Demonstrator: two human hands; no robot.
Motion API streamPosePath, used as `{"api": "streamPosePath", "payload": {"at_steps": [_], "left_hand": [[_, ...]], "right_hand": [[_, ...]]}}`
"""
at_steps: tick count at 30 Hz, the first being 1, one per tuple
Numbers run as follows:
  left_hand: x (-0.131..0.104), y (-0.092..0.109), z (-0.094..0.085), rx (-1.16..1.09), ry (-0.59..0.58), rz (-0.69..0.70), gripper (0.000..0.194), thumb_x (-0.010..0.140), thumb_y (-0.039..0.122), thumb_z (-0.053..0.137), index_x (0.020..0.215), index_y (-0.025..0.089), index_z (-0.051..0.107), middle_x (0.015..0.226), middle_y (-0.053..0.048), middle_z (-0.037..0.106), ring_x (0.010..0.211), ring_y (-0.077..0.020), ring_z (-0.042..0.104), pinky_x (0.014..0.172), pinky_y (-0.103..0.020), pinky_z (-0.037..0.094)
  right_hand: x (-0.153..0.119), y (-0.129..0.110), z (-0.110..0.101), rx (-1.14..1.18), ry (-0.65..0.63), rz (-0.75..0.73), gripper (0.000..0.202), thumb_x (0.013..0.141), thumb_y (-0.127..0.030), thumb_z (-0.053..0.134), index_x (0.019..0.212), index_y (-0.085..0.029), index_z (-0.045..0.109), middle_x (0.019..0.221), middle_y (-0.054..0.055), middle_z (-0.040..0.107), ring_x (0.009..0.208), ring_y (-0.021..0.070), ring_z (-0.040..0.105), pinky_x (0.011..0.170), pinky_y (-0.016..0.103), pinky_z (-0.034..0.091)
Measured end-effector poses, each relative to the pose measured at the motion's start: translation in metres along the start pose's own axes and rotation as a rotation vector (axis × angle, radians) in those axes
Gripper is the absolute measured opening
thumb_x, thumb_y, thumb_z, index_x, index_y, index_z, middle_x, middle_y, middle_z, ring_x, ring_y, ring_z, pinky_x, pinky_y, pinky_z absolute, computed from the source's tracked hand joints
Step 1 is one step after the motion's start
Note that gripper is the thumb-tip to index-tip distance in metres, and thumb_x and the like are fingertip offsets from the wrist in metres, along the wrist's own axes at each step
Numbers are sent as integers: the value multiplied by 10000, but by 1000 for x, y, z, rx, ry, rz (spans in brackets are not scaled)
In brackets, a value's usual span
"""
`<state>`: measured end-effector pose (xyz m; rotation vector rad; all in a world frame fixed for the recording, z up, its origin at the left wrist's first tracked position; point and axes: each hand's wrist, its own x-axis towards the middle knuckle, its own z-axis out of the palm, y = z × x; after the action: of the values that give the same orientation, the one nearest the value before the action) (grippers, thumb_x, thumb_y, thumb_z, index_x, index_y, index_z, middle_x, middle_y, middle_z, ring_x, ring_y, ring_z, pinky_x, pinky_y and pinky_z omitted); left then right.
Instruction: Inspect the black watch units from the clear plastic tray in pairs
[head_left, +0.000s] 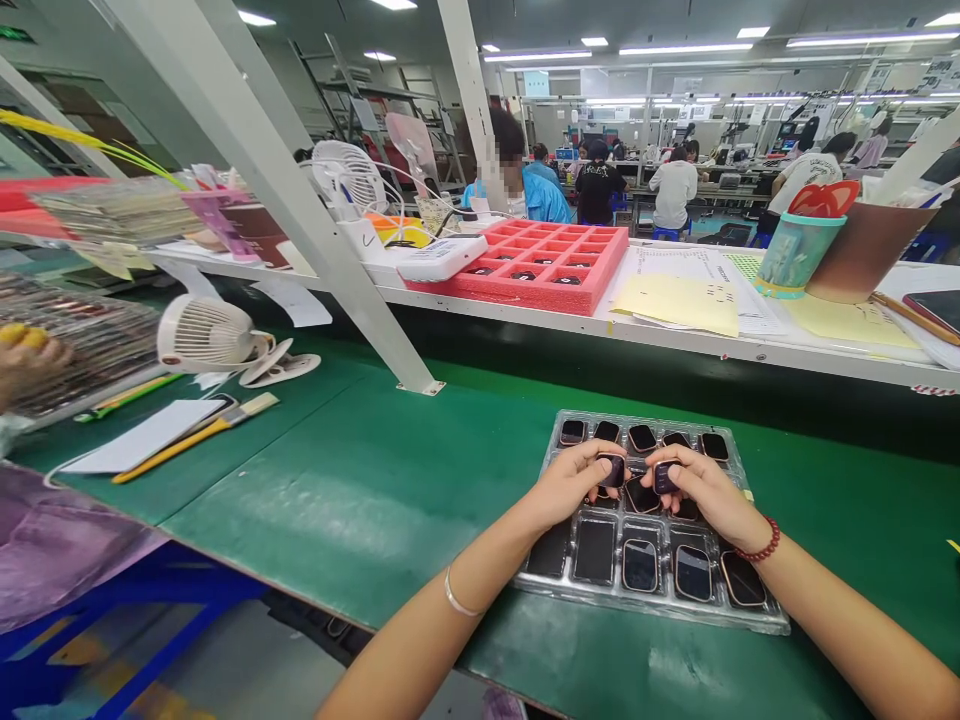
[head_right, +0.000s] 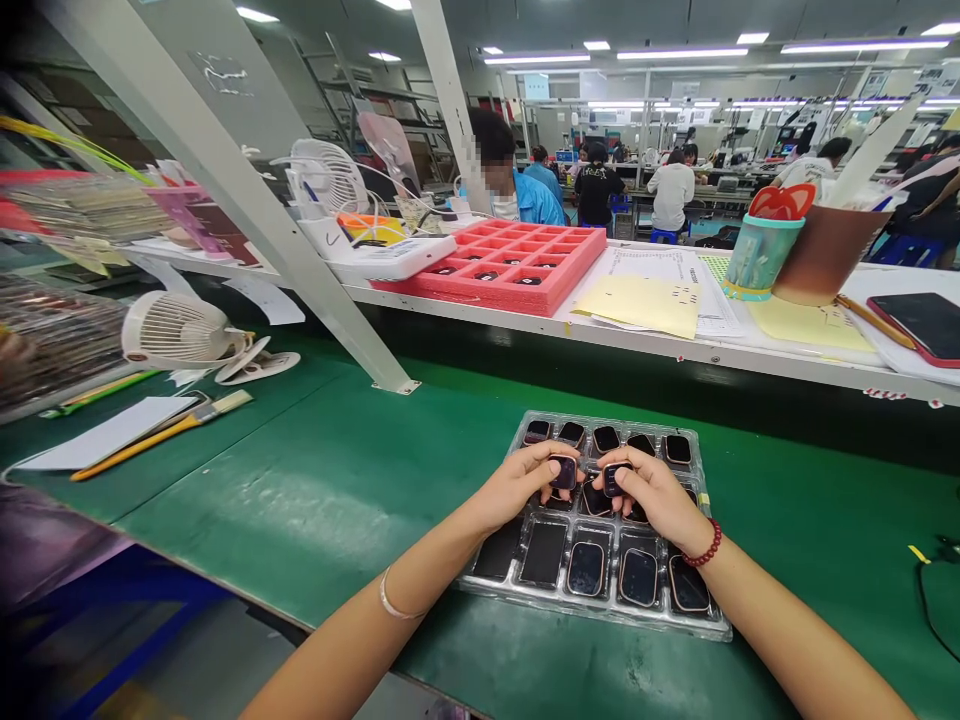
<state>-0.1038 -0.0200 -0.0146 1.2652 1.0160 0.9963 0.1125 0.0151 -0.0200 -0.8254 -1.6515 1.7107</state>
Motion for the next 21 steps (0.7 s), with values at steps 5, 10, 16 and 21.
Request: {"api": "streamPosePath", "payload": {"at_steps": [5, 10, 16, 21], "left_hand": [[-1, 2, 1, 0, 5, 0, 360, 803, 423, 555, 1030, 145, 583, 880, -76, 676, 632, -130, 627, 494, -199, 380], [-1, 2, 1, 21, 15, -14, 305, 802, 366, 560, 1017, 152, 598, 852, -58, 669, 631, -131, 629, 481, -193, 375], [-1, -1, 3, -32, -22, -8, 329, 733, 261, 649, 1030, 137, 579, 882, -64, 651, 717, -140, 619, 646, -259, 496], [0, -3, 3, -41, -27, -13, 316, 751, 277, 635, 1023, 126, 582, 864, -67, 648, 734, -141, 602, 695, -303, 522]], "right_hand": [[0, 1, 0, -5, 10, 9, 297, 857, -446, 521, 983, -188, 594, 836, 59, 668, 558, 120, 557, 531, 265, 482], [0, -1, 0, -17, 5, 6, 263, 845, -383, 536, 1029, -198, 574, 904, 66, 670, 595, 127, 573, 533, 263, 478], [-1, -3, 3, -95, -4, 4, 256, 829, -295, 564, 1070, -208, 551, 946, 62, 664, 630, 124, 575, 554, 261, 466], [-2, -2, 3, -129, -19, 8, 256, 849, -341, 549, 1062, -198, 549, 929, 63, 657, 617, 119, 560, 566, 269, 469]]}}
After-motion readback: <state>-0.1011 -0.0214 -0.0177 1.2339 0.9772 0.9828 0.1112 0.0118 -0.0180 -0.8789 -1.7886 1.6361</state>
